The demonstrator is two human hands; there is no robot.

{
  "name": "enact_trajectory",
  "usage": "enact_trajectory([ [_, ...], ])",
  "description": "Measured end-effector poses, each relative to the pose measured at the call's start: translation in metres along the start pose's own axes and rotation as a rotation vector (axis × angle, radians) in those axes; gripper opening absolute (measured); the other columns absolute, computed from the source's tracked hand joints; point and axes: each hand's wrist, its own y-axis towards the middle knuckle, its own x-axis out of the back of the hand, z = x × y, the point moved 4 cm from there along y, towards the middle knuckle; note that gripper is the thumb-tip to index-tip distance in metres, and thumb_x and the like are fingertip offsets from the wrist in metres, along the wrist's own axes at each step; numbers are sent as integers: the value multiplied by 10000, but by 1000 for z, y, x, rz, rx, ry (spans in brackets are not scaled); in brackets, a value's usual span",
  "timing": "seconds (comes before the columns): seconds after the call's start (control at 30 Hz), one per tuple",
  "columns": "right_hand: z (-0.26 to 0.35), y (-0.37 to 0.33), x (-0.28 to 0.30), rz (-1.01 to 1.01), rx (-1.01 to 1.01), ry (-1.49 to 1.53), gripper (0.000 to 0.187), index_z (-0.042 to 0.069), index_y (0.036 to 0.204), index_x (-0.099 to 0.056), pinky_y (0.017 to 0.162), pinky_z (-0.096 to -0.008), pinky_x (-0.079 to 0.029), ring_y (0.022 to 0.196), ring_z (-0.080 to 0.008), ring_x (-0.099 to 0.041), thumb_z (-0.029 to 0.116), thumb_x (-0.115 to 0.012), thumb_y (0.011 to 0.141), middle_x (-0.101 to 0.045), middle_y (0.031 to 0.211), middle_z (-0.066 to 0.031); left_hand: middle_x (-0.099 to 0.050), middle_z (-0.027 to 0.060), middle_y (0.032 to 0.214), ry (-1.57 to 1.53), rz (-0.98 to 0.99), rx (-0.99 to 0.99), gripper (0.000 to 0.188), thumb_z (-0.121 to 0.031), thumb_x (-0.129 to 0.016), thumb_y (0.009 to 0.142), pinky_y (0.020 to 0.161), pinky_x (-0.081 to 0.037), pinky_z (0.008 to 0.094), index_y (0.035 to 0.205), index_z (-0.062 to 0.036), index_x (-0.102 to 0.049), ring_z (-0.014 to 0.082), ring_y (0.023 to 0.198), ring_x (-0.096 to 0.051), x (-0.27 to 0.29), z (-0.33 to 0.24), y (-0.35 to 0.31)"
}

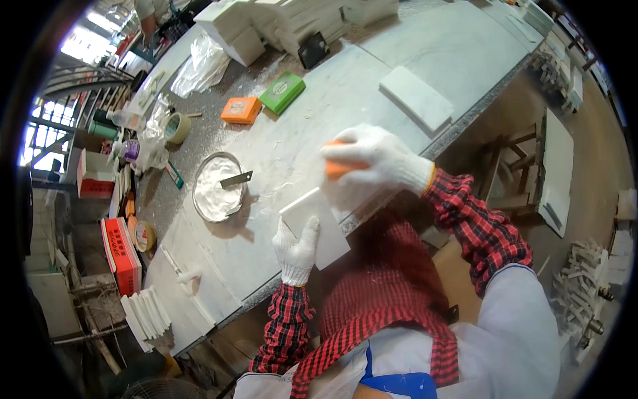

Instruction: The person smooths the edges of white rectangular ceramic tiles using an orange sanding block and a metal scraper. The person repeatedly flips the tiles and works on different edges, placing finished pieces aside on the table.

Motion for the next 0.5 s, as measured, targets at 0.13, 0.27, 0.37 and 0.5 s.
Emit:
enact_trajectory([
  [0.13,-7,-5,11,-71,-172,-373,522,154,1327,-672,1015,-461,-490,1216,-354,-579,357,-773,857,-626,1339,-138,-761,139,967,-27,12,-12,382,-246,-744,953,757,-581,342,1198,32,-651,185,831,-730,1,-8,-1],
  [0.27,39,-6,-10,-289,19,-568,608,122,1396,-602,1126,-506,-420,1355,-382,-504,401,-749,876,-563,1430,-176,-749,109,997,-250,164,101,331,-213,-702,983,789,-570,326,1200,32,-650,176,883,-710,-8,2,11],
  [0.37,106,-11,-44,-200,141,-162,617,80,1360,-593,1153,-515,-395,1372,-374,-510,432,-731,874,-571,1412,-162,-731,101,1059,-78,159,-86,373,-272,-577,1062,849,-547,306,1258,40,-637,175,967,-684,-6,-7,-6],
  [0.5,105,-24,-30,-174,19,-225,640,87,1324,-600,1093,-501,-400,1273,-342,-543,415,-742,794,-599,1297,-115,-720,106,1097,-90,218,17,472,-354,-462,1118,854,-536,312,1274,52,-646,177,961,-664,8,-8,-10],
])
